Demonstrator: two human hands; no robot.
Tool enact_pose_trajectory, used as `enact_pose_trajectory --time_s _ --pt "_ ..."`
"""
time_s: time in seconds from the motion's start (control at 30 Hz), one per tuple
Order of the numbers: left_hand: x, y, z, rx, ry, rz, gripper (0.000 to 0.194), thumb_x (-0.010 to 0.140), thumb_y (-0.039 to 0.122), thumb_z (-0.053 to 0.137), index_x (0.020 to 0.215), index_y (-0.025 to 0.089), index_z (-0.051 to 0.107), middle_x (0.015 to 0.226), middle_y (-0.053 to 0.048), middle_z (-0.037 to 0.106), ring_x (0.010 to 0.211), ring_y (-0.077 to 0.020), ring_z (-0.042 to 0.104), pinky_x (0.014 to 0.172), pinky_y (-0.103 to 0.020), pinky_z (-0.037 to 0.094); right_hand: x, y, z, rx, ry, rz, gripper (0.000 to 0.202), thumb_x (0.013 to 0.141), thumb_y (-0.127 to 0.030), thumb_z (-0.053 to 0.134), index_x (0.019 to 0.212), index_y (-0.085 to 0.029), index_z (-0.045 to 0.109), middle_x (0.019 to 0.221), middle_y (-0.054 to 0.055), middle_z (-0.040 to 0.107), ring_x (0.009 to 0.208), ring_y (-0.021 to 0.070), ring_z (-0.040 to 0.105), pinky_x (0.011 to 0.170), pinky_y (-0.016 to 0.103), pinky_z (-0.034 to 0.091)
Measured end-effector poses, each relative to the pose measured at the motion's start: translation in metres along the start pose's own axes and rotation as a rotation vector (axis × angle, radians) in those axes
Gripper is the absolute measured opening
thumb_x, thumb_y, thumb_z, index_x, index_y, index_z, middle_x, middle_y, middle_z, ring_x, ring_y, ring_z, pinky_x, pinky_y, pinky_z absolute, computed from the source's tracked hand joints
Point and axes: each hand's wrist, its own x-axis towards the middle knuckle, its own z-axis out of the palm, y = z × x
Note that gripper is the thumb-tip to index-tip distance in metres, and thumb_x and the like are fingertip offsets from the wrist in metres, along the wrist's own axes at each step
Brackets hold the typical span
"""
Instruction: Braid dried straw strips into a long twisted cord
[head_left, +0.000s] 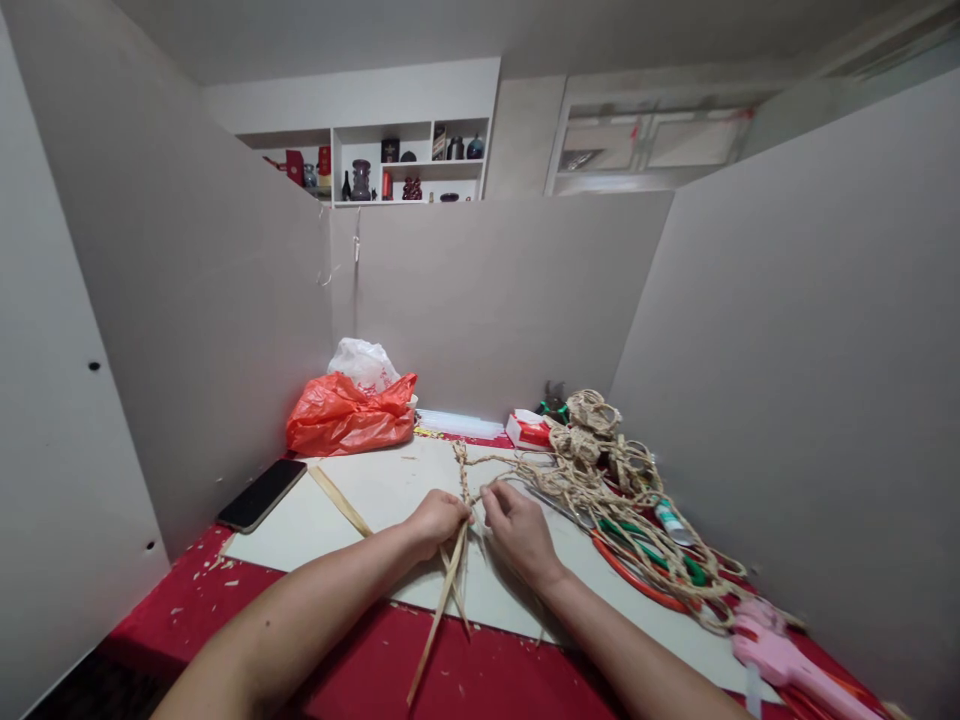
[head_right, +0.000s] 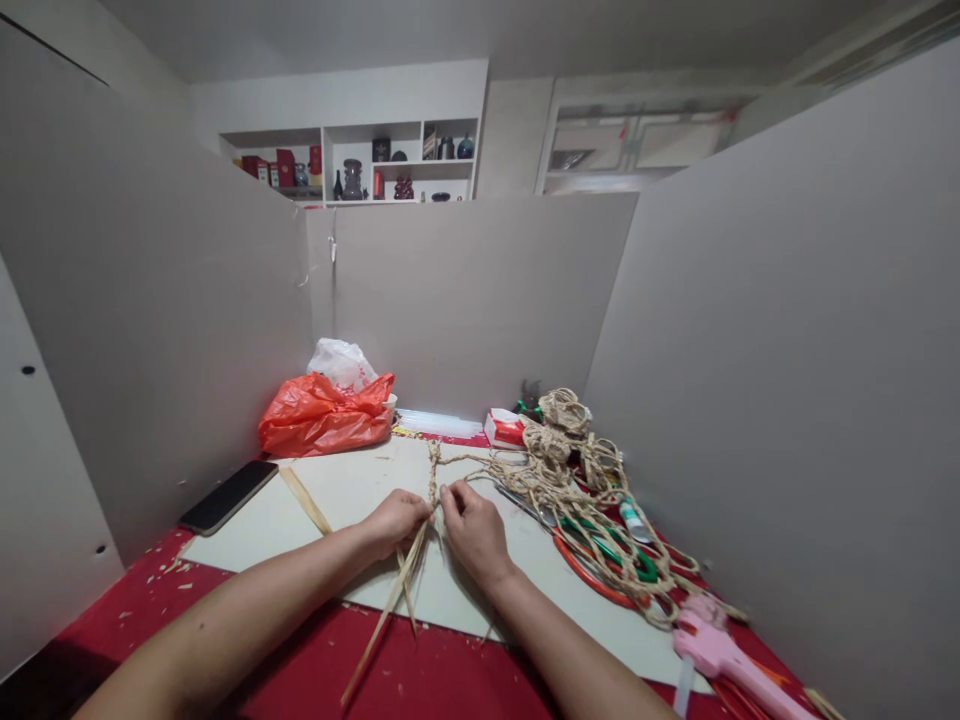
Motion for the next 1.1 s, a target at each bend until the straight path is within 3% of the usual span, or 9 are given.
enact_pose_trajectory --time_s 0.17,0.63,1.1 --pt "-0.001 0.001 0.0 0.0 -0.006 -0.014 0.021 0.079 0.019 0.05 0.058 0.016 0.048 0.035 0.007 0.031 0.031 -0.0056 0.022 0.038 -0.022 0.014 0.004 0.003 -0.003 0.001 0.054 0.068 0.033 0.087 -0.042 0.041 0.063 -0.02 0.048 0.054 0.001 0.055 0.051 0.0143 0.047 0.056 0.025 0.034" --pt "-0.003 0.002 0.0 0.021 0.01 -0.015 0.025 0.078 0.023 0.055 0.056 0.015 0.048 0.036 0.008 0.028 0.034 -0.0046 0.022 0.039 -0.021 0.014 0.006 0.008 0.002 0.03 0.006 0.148 0.018 0.078 -0.037 0.049 0.077 -0.02 0.054 0.071 0.003 0.064 0.065 0.018 0.058 0.063 0.027 0.038" --pt "-0.001 0.002 0.0 0.036 0.021 -0.008 0.024 0.076 0.027 0.056 0.057 0.015 0.049 0.038 0.008 0.027 0.035 -0.005 0.021 0.04 -0.021 0.016 0.006 0.011 0.003 0.048 -0.025 0.14 0.023 0.083 -0.037 0.045 0.071 -0.02 0.052 0.064 0.002 0.061 0.061 0.0165 0.056 0.06 0.026 0.036"
